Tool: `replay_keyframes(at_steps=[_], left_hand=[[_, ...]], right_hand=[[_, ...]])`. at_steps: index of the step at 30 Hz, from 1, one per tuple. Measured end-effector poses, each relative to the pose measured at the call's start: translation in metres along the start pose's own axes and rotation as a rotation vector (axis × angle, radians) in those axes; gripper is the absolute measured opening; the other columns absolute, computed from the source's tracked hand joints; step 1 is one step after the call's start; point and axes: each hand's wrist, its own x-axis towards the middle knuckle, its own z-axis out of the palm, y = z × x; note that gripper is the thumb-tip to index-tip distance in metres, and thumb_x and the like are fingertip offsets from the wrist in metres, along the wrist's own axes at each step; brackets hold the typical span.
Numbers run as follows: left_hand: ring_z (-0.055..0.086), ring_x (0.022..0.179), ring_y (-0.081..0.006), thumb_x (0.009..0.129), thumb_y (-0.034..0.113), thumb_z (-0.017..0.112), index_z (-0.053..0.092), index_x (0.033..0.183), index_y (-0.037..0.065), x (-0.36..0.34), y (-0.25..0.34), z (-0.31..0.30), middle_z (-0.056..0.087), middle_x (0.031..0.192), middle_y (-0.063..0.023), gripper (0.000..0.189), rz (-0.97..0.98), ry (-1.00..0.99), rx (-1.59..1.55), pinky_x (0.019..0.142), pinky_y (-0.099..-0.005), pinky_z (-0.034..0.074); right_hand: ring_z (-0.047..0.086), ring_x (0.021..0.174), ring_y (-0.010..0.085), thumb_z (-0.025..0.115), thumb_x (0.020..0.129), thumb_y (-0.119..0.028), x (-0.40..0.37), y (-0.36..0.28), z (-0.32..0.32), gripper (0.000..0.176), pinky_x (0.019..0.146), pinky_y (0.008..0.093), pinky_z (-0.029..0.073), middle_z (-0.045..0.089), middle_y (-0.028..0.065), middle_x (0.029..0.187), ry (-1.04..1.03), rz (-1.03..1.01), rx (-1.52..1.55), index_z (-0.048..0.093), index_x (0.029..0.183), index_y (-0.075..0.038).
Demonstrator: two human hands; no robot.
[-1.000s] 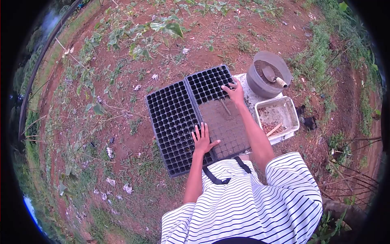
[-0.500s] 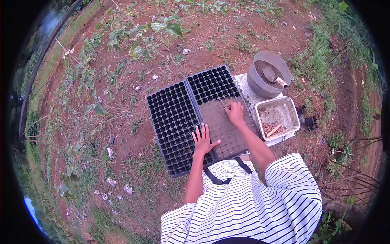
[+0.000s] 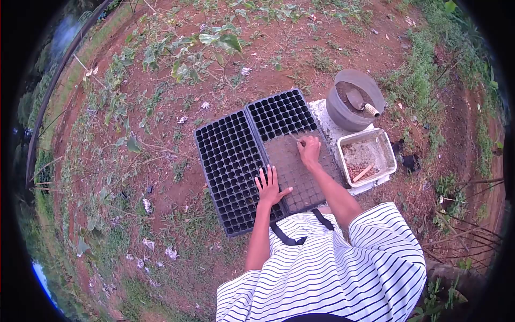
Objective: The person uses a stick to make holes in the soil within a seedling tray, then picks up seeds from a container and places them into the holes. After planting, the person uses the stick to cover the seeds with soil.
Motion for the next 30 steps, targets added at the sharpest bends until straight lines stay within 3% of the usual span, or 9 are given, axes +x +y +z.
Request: replay_keyframes(at_steps=[3,10,12,15,24,30], left_hand=[[-0.009,0.144,-0.0388,0.072,0.081,0.05,-0.001,0.152,0.006,0.001,-0.001,0.001,-0.004,0.159,-0.0138,0.121,0.009,0.013,-0.006,0.113,-0.0582,-0.005],[-0.01,0.144,-0.0394,0.073,0.079,0.052,-0.002,0.152,0.005,0.0,0.0,0.001,-0.006,0.159,-0.0132,0.121,0.014,-0.01,-0.013,0.112,-0.0589,-0.004],[-0.008,0.144,-0.0402,0.071,0.082,0.049,-0.003,0.152,0.006,0.001,0.0,0.002,-0.006,0.159,-0.0131,0.123,0.007,0.004,0.009,0.112,-0.0596,-0.003],[-0.01,0.144,-0.0407,0.072,0.082,0.049,-0.004,0.152,0.005,0.0,-0.001,0.0,-0.008,0.159,-0.0143,0.123,0.017,-0.025,-0.005,0.112,-0.0599,-0.005],[-0.012,0.143,-0.0415,0.074,0.079,0.052,-0.006,0.151,0.003,0.001,-0.002,-0.003,-0.01,0.158,-0.0153,0.122,0.018,-0.081,-0.018,0.111,-0.0609,-0.006],[-0.011,0.143,-0.0415,0.073,0.079,0.052,-0.005,0.151,0.004,0.0,-0.001,-0.005,-0.008,0.158,-0.0147,0.122,0.009,-0.076,-0.012,0.111,-0.0609,-0.004]], right_hand=[[0.054,0.098,0.0288,0.072,0.076,-0.017,0.0,0.006,-0.003,0.011,0.087,0.0447,0.039,0.065,0.0083,0.092,-0.155,-0.004,-0.036,0.069,0.084,-0.009],[0.052,0.097,0.0266,0.071,0.078,-0.016,-0.04,0.009,-0.03,0.01,0.087,0.042,0.037,0.064,0.0051,0.093,0.027,0.041,0.048,0.069,0.087,-0.012],[0.051,0.091,0.0246,0.068,0.081,-0.015,-0.062,0.017,-0.045,0.008,0.084,0.0397,0.036,0.062,0.0026,0.089,0.012,-0.15,0.057,0.068,0.088,-0.013],[0.051,0.09,0.0239,0.067,0.082,-0.014,-0.081,0.028,-0.059,0.006,0.082,0.0394,0.035,0.062,0.0012,0.09,-0.076,-0.252,-0.033,0.068,0.087,-0.014],[0.051,0.09,0.0224,0.065,0.082,-0.018,-0.052,0.019,-0.032,0.007,0.081,0.0386,0.037,0.061,-0.0001,0.093,-0.015,-0.33,-0.157,0.066,0.087,-0.013],[0.051,0.089,0.0224,0.064,0.083,-0.016,-0.041,0.011,-0.027,0.005,0.082,0.0382,0.036,0.062,-0.0023,0.091,-0.025,-0.243,-0.115,0.068,0.087,-0.016]])
